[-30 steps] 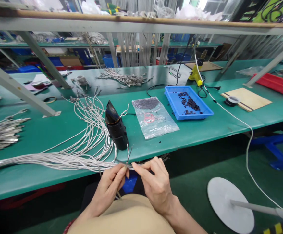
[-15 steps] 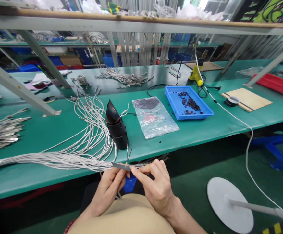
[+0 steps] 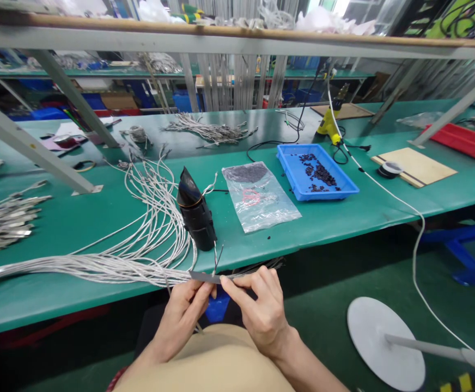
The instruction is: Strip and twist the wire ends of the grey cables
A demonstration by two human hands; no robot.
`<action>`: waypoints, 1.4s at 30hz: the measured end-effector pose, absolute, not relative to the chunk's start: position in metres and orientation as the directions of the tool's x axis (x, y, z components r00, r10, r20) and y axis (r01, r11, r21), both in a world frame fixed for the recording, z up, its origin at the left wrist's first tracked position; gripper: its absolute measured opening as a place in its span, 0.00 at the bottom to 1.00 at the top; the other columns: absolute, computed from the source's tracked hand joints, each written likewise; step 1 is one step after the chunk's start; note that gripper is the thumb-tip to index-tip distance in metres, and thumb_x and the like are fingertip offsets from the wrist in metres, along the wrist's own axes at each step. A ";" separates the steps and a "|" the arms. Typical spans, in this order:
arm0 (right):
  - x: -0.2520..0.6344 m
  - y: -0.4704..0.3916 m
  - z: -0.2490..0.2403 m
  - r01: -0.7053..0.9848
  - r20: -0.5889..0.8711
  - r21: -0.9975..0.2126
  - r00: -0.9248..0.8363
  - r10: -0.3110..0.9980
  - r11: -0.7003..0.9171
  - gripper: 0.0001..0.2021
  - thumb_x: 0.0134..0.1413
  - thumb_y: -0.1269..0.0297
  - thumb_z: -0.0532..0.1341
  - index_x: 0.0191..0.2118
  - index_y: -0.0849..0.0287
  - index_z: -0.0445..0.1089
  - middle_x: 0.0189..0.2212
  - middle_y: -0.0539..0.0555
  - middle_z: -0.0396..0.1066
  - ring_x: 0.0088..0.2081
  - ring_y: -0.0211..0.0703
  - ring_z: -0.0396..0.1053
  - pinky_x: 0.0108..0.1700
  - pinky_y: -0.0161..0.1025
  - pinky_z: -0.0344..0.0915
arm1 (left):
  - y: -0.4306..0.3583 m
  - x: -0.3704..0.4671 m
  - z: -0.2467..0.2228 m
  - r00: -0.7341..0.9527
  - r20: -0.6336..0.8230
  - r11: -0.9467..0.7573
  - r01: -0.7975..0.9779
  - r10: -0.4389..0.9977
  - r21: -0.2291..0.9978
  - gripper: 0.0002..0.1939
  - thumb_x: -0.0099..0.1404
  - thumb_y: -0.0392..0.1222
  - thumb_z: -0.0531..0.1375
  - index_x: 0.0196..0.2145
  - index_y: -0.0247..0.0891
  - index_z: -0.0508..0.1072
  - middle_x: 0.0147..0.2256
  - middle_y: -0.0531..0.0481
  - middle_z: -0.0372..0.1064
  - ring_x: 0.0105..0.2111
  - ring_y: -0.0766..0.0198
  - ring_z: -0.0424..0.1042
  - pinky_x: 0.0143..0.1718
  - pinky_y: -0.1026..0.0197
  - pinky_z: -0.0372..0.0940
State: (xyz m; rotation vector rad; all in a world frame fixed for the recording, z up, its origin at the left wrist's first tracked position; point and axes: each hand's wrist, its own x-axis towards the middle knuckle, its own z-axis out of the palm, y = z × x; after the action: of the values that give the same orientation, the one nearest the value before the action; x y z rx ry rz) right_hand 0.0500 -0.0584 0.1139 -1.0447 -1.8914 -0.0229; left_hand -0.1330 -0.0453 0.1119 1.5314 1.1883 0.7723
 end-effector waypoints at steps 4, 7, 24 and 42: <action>0.049 -0.057 0.116 0.609 0.705 -0.535 -0.059 0.707 0.585 0.22 0.56 0.84 0.61 0.53 0.56 0.73 0.29 0.53 0.69 0.31 0.40 0.62 0.34 0.42 0.57 | -0.045 -0.132 0.117 0.351 -0.093 -0.017 0.296 0.932 0.955 0.18 0.73 0.48 0.50 0.28 0.36 0.68 0.20 0.58 0.50 0.20 0.70 0.51 0.22 0.66 0.47; 0.050 -0.056 0.118 0.435 0.551 -0.740 -0.047 0.833 0.514 0.20 0.60 0.80 0.59 0.53 0.53 0.72 0.29 0.51 0.68 0.31 0.39 0.64 0.35 0.41 0.62 | -0.044 -0.131 0.120 0.348 -0.082 -0.016 0.269 0.934 0.963 0.17 0.73 0.48 0.50 0.29 0.37 0.67 0.20 0.59 0.49 0.20 0.70 0.51 0.22 0.66 0.47; 0.058 -0.054 0.119 0.298 0.344 -0.877 -0.164 0.925 0.378 0.18 0.66 0.73 0.55 0.55 0.48 0.71 0.32 0.50 0.65 0.34 0.38 0.64 0.36 0.37 0.63 | -0.044 -0.133 0.119 0.353 -0.061 -0.027 0.240 0.934 0.970 0.17 0.72 0.47 0.51 0.33 0.35 0.72 0.19 0.58 0.49 0.19 0.70 0.51 0.21 0.67 0.48; 0.060 -0.051 0.123 0.304 0.307 -0.887 -0.171 0.936 0.347 0.15 0.66 0.69 0.55 0.53 0.50 0.73 0.30 0.51 0.65 0.33 0.39 0.65 0.35 0.37 0.64 | -0.044 -0.133 0.119 0.364 -0.071 -0.021 0.244 0.929 0.970 0.17 0.72 0.47 0.51 0.33 0.36 0.72 0.18 0.58 0.49 0.18 0.70 0.51 0.20 0.67 0.48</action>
State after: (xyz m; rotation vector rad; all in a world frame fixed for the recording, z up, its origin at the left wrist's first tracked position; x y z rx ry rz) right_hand 0.0601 -0.0509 0.1234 -1.1209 -1.6829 0.8545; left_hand -0.1334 -0.0444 0.1191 1.5215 1.1014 0.7777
